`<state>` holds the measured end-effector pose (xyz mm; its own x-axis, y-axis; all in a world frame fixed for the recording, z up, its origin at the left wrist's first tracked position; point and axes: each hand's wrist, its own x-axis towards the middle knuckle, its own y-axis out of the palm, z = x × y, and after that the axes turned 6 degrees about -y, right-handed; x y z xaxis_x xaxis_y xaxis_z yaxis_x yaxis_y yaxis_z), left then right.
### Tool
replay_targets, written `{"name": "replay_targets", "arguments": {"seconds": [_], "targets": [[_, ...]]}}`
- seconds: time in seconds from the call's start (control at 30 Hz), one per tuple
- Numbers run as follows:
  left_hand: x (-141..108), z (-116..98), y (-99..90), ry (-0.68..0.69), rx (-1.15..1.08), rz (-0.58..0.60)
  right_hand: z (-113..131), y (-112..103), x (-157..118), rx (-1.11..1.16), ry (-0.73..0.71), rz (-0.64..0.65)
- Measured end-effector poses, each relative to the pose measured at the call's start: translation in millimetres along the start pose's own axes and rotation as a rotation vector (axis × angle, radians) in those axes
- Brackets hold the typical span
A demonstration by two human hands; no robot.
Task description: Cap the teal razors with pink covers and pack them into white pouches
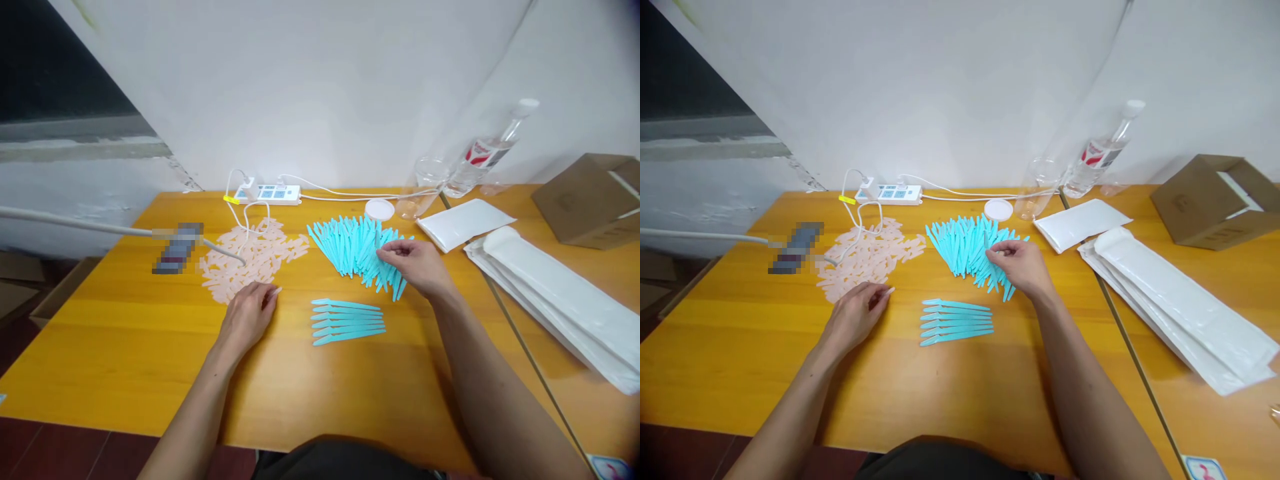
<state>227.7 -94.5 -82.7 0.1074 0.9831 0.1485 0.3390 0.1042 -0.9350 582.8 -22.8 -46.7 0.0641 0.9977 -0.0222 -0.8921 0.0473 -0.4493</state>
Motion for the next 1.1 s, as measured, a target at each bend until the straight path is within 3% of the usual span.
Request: {"name": "replay_targets", "arguments": {"seconds": [0.17, 0.27, 0.33, 0.43, 0.6, 0.7, 0.87, 1.1], "targets": [[-1.2, -5.2, 5.5, 0.055, 0.138, -0.022, -1.2, -12.1, -15.3, 0.427, 0.022, 0.107], [-1.3, -8.6, 10.1, 0.044, 0.15, -0.041, -1.5, -7.1, -20.4, 0.482, 0.053, 0.128], [-1.3, -10.8, 11.3, 0.016, 0.105, -0.043, -1.4, 0.4, -25.5, 0.378, -0.025, 0.099], [-1.8, -16.3, 8.0, -0.053, -0.122, -0.032, -1.9, 12.9, -38.9, 0.068, -0.27, 0.067], [0.6, -35.6, -7.2, -0.252, -0.702, 0.228, -1.2, 28.1, -67.4, -0.358, -0.583, 0.215], [4.5, -49.4, -12.3, -0.327, -0.869, 0.324, 0.8, 35.8, -78.0, -0.578, -0.703, 0.228], [6.7, -65.6, -6.7, -0.307, -0.942, 0.405, 4.6, 45.3, -82.8, -0.836, -0.74, 0.215], [3.5, -70.5, -8.0, -0.314, -0.994, 0.408, 3.4, 45.1, -86.0, -0.9, -0.797, 0.181]]}}
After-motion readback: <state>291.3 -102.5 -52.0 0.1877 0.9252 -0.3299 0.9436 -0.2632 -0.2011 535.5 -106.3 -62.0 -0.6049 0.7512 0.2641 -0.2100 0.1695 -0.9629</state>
